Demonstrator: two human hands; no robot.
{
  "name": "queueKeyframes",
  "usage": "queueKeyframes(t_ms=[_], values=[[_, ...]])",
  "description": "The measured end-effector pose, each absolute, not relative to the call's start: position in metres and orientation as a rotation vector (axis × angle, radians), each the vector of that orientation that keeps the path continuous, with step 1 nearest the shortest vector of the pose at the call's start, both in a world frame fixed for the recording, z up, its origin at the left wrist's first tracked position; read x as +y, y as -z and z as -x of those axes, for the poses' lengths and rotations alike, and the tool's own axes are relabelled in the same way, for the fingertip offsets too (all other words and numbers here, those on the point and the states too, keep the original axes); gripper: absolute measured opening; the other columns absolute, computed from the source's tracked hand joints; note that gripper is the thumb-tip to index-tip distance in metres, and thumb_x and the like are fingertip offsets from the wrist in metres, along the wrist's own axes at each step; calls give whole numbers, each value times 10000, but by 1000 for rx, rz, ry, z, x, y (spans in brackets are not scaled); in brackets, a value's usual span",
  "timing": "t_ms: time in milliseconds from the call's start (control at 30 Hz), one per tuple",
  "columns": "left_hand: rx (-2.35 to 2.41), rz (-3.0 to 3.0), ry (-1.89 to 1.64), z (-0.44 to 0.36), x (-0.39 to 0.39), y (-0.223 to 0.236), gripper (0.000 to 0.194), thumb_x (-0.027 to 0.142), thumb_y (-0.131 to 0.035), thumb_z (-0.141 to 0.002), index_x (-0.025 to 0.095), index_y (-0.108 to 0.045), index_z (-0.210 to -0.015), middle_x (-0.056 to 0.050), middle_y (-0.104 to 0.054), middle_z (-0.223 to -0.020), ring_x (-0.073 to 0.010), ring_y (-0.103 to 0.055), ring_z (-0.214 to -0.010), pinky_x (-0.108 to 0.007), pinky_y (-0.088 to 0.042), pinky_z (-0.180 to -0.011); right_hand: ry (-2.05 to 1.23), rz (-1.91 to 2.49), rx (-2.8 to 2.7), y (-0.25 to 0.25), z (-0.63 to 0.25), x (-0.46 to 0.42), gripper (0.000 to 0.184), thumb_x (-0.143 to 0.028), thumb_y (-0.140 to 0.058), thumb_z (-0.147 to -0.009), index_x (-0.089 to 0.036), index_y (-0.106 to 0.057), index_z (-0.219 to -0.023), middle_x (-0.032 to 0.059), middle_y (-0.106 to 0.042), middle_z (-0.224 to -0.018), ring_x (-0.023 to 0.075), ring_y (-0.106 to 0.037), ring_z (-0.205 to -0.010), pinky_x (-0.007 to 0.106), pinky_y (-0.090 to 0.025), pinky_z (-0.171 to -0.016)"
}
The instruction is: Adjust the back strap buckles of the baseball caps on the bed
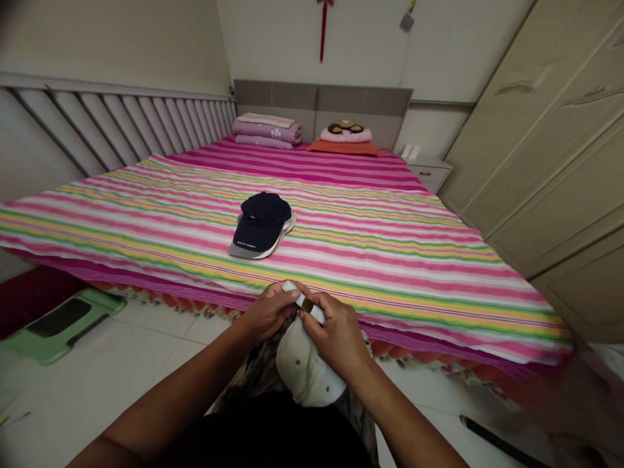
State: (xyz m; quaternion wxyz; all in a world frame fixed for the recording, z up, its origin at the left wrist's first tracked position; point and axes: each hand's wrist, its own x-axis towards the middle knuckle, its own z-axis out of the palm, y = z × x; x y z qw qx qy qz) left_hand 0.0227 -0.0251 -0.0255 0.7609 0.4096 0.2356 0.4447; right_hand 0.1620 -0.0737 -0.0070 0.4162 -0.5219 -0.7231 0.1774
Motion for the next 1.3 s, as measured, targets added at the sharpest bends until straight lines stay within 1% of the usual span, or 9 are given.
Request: queueKeyframes(t_ms=[467,533,600,700,833,900,1033,1167,1300], values=[[600,-974,-1087,-12,-22,31,114,173,-585,-621,126,-520,-540,-31,-601,-716,-94,-507,-601,-231,-386,-616,-512,1411,-1794,4,-170,-77,69,-152,-542,-691,-199,-577,-728,-24,-573,-611,123,-502,-535,217,-364,-512],[706,-1116,-1000,-6,-17,27,56,140,-604,-579,121,-552,-587,-36,-608,-753,-108,-528,-658,-228,-387,-639,-536,1416,-1791,6,-172,-77,66,-152,-545,-690,-198,-576,-725,-24,-578,-619,124,-504,-546,217,-363,-521],[790,-1242,-927,-1,-13,18,164,119,-624,-552,125,-594,-713,-48,-620,-829,-137,-548,-767,-235,-390,-686,-544,1425,-1801,6,-173,-77,59,-154,-544,-687,-199,-571,-713,-28,-571,-607,124,-496,-540,219,-358,-523],[748,-1418,-799,2,-8,-1,249,231,-605,-651,137,-612,-882,-57,-621,-883,-145,-540,-804,-237,-384,-695,-574,1415,-1824,3,-170,-76,38,-168,-539,-695,-200,-561,-694,-31,-558,-590,121,-482,-527,222,-351,-522],[544,-1664,-447,-3,-4,-10,288,399,-537,-745,129,-635,-768,-16,-570,-679,-117,-485,-645,-213,-354,-591,-622,1363,-1812,-4,-165,-76,24,-195,-555,-702,-198,-579,-699,-20,-566,-609,125,-481,-545,232,-358,-542],[503,-1631,-326,-5,-3,-5,324,435,-535,-743,125,-626,-736,-6,-537,-643,-107,-456,-610,-213,-337,-567,-774,1320,-1764,-6,-167,-76,54,-212,-580,-691,-200,-586,-743,-18,-571,-636,121,-477,-554,231,-358,-537],[509,-1364,-371,-7,-5,13,319,445,-612,-668,127,-589,-682,15,-487,-594,-85,-408,-556,-208,-317,-547,-1399,1129,-1521,-3,-181,-73,259,-359,-610,-707,-203,-538,-900,-28,-556,-650,103,-472,-546,211,-354,-506],[548,-1211,-448,-5,-8,24,324,418,-687,-581,124,-552,-598,35,-445,-534,-65,-361,-509,-197,-292,-526,-1771,1102,-1435,10,-197,-71,345,-498,-560,-733,-155,-575,-699,-11,-546,-586,69,-418,-453,190,-307,-436],[550,-1214,-364,-6,-10,26,289,386,-689,-596,121,-574,-608,36,-459,-530,-56,-357,-495,-192,-284,-512,-1790,1065,-1289,20,-200,-75,345,-474,-653,-658,-147,-568,-589,-26,-515,-495,54,-368,-394,182,-262,-391]])
